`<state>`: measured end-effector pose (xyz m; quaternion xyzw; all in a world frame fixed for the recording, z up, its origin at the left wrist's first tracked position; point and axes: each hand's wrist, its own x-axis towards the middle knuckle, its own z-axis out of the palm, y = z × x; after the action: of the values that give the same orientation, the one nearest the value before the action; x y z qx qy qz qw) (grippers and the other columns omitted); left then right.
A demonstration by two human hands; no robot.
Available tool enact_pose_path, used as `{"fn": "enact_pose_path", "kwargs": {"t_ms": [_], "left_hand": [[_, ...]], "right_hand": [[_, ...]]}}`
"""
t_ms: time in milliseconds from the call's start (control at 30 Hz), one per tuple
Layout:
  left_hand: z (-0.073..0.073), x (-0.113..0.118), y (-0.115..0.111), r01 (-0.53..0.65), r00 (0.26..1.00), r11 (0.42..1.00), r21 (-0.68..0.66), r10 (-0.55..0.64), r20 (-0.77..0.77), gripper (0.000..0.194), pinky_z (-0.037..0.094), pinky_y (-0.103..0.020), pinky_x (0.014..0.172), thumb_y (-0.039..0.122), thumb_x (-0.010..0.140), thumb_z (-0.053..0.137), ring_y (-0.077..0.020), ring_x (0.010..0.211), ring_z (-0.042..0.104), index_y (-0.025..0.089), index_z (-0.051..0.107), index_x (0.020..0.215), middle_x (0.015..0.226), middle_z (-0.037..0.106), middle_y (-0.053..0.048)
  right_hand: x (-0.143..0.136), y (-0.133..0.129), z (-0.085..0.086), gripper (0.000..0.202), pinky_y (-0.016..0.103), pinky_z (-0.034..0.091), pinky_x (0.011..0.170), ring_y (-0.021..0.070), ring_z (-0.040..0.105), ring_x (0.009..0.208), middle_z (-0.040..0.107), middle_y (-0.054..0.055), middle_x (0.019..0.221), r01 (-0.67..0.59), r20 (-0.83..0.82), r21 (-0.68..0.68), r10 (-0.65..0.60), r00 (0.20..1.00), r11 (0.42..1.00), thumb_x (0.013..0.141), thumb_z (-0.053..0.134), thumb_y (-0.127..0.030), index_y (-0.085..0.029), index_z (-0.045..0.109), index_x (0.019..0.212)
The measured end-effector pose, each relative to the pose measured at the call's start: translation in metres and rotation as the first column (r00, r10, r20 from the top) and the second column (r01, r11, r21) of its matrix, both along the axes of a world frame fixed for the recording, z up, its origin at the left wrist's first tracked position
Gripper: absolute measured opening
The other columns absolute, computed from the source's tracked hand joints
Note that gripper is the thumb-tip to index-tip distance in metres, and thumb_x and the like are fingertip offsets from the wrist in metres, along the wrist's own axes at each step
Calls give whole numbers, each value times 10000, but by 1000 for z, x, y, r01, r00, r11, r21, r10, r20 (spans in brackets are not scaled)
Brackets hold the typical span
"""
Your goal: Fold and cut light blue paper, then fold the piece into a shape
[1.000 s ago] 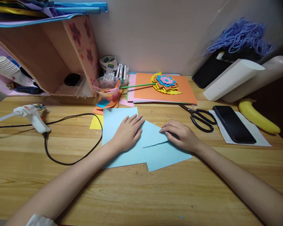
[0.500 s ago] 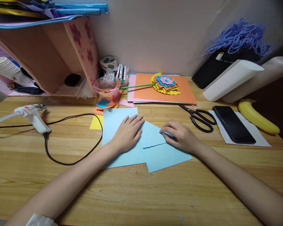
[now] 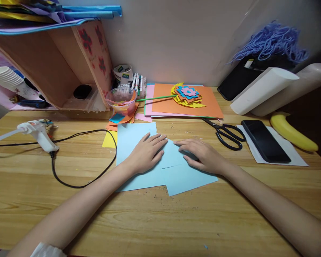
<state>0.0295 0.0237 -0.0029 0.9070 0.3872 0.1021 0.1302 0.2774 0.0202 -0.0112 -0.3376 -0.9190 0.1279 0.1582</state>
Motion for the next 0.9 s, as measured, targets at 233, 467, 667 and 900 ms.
{"fn": "enact_pose_path", "kwargs": {"t_ms": [233,467,667,900], "left_hand": [[0,0,0,1,1000,1000,2,-1,-3,438,203,-464,1088,297,909,330,-202,1307,311,224,363,1340,1412,376,-22],[1,0,-1,-2,1000,1000,-1,2,0,430,204,-462,1086,300,912,321,-202,1306,312,223,374,1331,1409,381,-22],[1,0,0,-5,1000,1000,-5,5,-5,427,206,-461,1086,306,912,324,-196,1308,311,226,375,1329,1408,384,-15],[-1,1,-1,-47,999,998,52,47,-6,403,146,-492,1097,290,928,277,-191,1279,369,242,412,1304,1372,434,-5]], "right_hand": [[0,0,5,286,407,388,952,227,426,1205,443,72,1360,-14,46,-133,21,999,991,820,495,-272,-208,477,1098],[-1,0,3,277,402,378,959,223,447,1174,492,79,1293,-6,27,-122,10,1000,993,835,487,-274,-210,494,1104],[2,0,1,200,381,428,844,224,525,995,598,85,1043,11,-17,-50,-12,1000,999,833,484,-232,-195,539,1022],[4,0,-1,141,340,433,712,208,557,826,622,73,837,31,-43,75,-27,999,997,836,450,-190,-188,584,879]]}}
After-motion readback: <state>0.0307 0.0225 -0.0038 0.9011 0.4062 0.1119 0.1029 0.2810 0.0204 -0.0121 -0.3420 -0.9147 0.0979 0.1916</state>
